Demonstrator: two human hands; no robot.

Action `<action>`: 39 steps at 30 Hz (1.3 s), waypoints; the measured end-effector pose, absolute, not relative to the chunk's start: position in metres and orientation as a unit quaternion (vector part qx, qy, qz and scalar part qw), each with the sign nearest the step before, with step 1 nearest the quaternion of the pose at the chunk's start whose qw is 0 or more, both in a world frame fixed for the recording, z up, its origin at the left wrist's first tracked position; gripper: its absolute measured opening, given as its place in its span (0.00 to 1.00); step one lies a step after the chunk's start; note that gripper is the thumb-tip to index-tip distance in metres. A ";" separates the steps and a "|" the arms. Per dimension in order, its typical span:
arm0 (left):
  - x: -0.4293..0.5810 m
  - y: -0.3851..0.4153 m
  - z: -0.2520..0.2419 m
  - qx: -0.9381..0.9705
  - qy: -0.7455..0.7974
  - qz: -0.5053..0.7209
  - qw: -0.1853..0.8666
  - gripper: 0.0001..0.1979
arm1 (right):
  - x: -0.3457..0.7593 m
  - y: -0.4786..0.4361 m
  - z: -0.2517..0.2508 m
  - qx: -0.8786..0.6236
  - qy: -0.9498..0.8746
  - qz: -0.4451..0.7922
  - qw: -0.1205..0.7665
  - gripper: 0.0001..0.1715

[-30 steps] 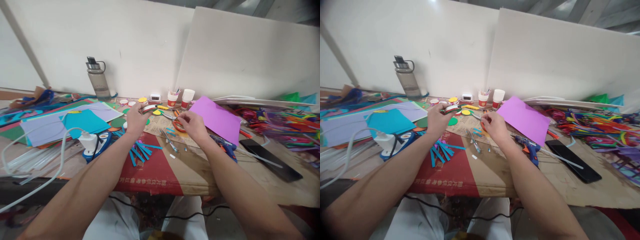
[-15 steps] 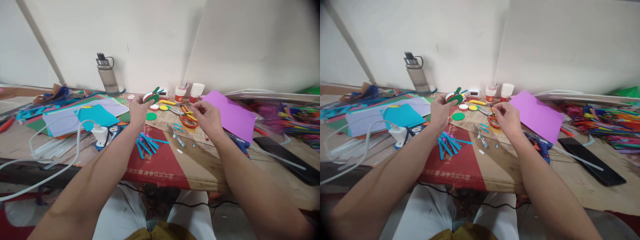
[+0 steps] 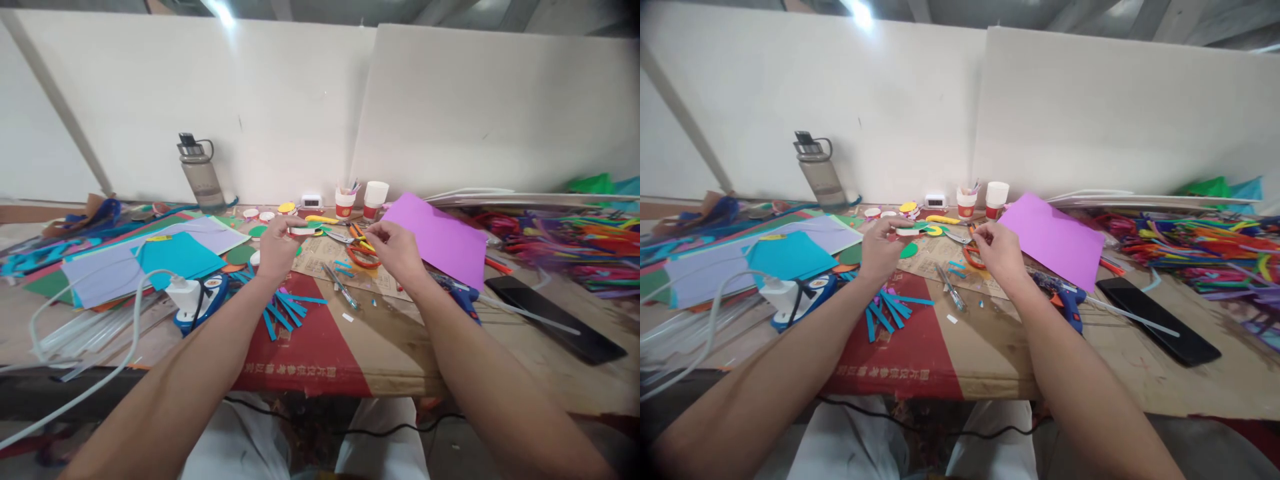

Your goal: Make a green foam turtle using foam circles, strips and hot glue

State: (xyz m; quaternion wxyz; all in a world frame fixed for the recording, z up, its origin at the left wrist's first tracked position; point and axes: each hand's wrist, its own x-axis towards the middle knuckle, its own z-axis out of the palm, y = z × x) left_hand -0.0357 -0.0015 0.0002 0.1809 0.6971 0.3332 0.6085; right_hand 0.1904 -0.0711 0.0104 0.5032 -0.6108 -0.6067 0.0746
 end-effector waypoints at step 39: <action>-0.031 0.008 -0.003 0.502 0.352 0.682 0.399 0.14 | 0.173 -0.072 -0.012 -0.638 -0.769 -0.016 0.034 0.12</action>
